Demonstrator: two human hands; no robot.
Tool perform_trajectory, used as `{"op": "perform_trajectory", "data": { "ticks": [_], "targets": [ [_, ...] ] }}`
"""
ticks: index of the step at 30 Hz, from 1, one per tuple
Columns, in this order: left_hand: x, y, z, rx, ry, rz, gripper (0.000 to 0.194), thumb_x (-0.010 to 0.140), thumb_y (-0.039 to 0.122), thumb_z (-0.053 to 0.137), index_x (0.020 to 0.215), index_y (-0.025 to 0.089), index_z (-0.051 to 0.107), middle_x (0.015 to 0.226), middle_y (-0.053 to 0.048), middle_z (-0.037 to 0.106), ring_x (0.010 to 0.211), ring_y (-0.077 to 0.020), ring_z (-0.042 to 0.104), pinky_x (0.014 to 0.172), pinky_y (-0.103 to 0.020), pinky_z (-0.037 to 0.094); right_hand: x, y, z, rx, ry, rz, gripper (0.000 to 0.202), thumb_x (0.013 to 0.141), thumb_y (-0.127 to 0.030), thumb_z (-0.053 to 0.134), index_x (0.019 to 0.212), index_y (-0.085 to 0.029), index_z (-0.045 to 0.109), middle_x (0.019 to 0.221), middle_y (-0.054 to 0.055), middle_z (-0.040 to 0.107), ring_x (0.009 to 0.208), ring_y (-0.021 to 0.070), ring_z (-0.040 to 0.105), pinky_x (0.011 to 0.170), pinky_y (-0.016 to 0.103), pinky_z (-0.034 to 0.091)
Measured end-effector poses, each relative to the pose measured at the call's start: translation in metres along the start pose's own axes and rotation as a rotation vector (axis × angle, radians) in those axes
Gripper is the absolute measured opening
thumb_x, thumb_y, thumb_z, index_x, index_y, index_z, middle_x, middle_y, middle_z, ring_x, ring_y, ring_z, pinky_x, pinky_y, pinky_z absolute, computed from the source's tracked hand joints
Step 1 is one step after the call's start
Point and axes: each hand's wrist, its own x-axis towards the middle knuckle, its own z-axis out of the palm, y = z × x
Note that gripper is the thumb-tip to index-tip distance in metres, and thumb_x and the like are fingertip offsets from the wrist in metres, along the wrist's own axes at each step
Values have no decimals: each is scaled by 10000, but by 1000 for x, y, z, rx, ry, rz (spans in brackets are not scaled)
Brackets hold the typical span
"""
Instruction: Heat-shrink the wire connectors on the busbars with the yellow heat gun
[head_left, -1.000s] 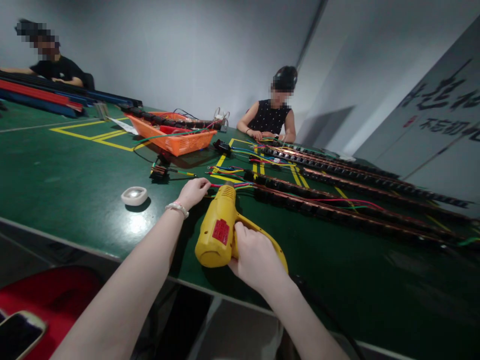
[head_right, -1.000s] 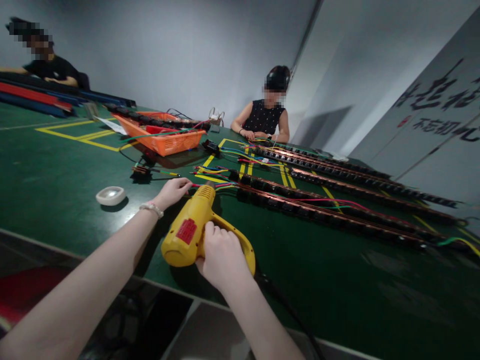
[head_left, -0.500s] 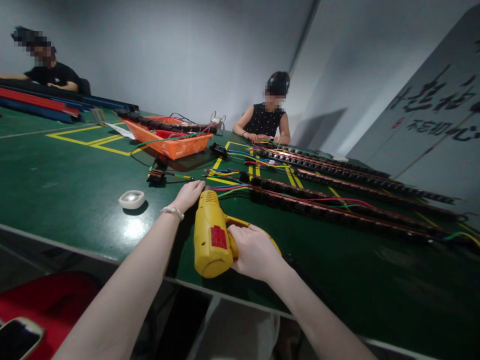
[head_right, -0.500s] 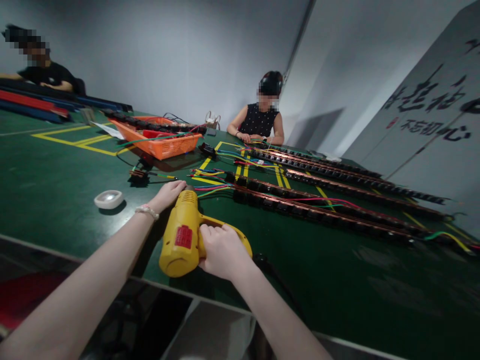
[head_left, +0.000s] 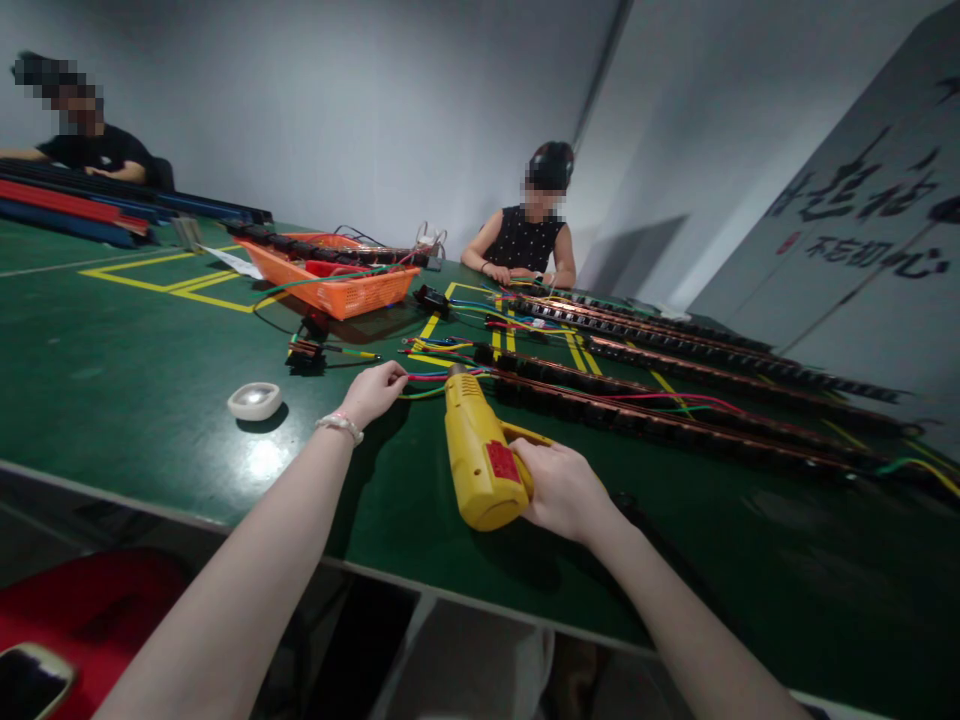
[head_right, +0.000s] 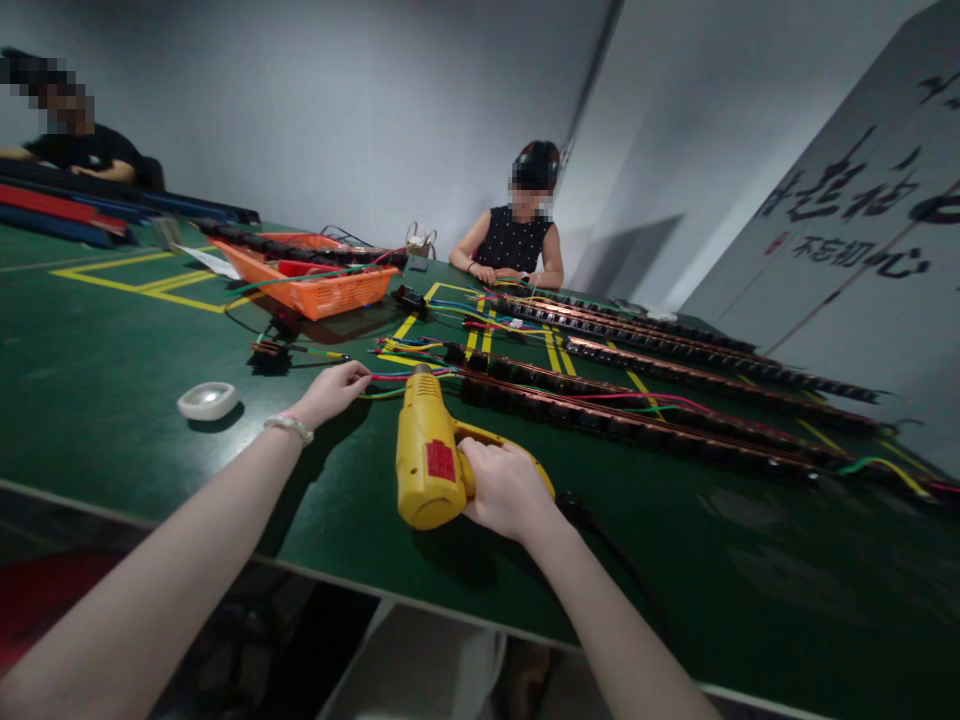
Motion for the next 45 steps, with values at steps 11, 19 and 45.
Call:
{"op": "perform_trajectory", "data": {
  "ticks": [11,19,45],
  "targets": [
    [-1,7,-1,53,13,-28,249,840,348,468,889,185,650,877,-65,697,798,-201,616,662,-272,412,-4,-4,-1,-87,10,123,213,774,-301,542,952,-193,495,963,59,673,869,200,628,726,279,403],
    [2,3,3,21,139,-1,241,794,342,528,773,144,665,798,-95,676,747,-198,602,694,-286,452,7,-50,10,-172,57,213,269,700,-209,566,956,-172,490,947,91,661,841,231,626,720,310,401],
    [-5,-2,-9,2,37,59,282,697,325,465,833,166,654,845,-85,697,794,-212,620,739,-296,473,21,-72,24,-76,140,7,309,712,-321,560,976,-170,504,925,67,655,831,219,628,772,360,396]
  ]
}}
